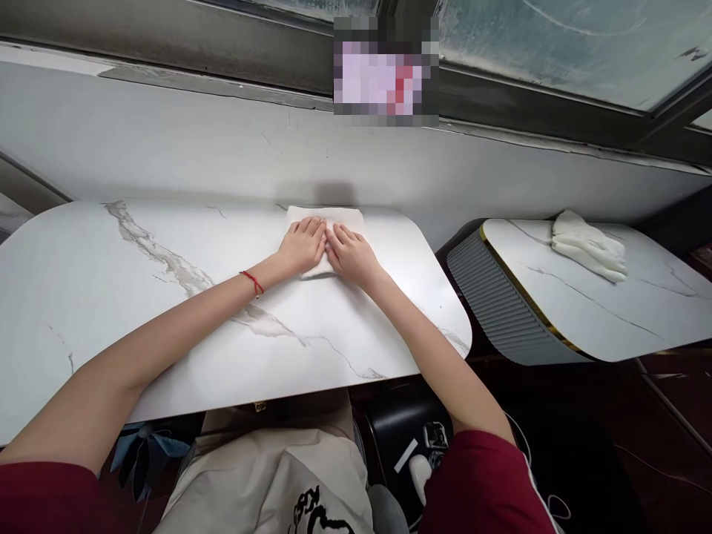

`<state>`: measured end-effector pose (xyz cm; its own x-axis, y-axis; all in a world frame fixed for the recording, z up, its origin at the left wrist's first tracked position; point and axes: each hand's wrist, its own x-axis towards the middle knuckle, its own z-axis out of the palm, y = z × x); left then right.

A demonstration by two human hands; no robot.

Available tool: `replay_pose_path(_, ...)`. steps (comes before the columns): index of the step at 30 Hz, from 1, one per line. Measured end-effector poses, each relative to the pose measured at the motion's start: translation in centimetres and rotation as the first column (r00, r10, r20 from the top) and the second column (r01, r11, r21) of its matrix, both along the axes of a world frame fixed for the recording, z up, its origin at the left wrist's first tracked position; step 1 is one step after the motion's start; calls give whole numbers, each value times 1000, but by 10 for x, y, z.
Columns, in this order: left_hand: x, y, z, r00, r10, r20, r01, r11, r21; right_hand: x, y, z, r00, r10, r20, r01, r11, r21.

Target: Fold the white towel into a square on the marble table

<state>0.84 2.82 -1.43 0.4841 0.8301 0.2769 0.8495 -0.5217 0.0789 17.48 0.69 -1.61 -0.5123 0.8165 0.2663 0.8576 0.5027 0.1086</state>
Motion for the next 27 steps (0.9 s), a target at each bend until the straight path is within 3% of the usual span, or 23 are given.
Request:
replay_pose_path(9, 9, 35, -3, 997, 33, 67, -32, 999, -9, -8, 29, 4, 993, -114, 42, 116, 992, -45)
replay_pose_path(15, 11, 55, -2, 996, 53, 71, -50, 998, -42, -9, 55, 0, 993, -111, 26, 111, 994, -16)
replay_pose_path(21, 11, 60, -9, 990, 58, 125, -58, 998, -7, -2, 60, -10, 994, -65, -88, 66, 998, 5)
replay_pose_path(27, 11, 58, -10, 986, 71, 153, -71, 997, -1, -2, 59, -16, 986, -108, -128, 111, 994, 16)
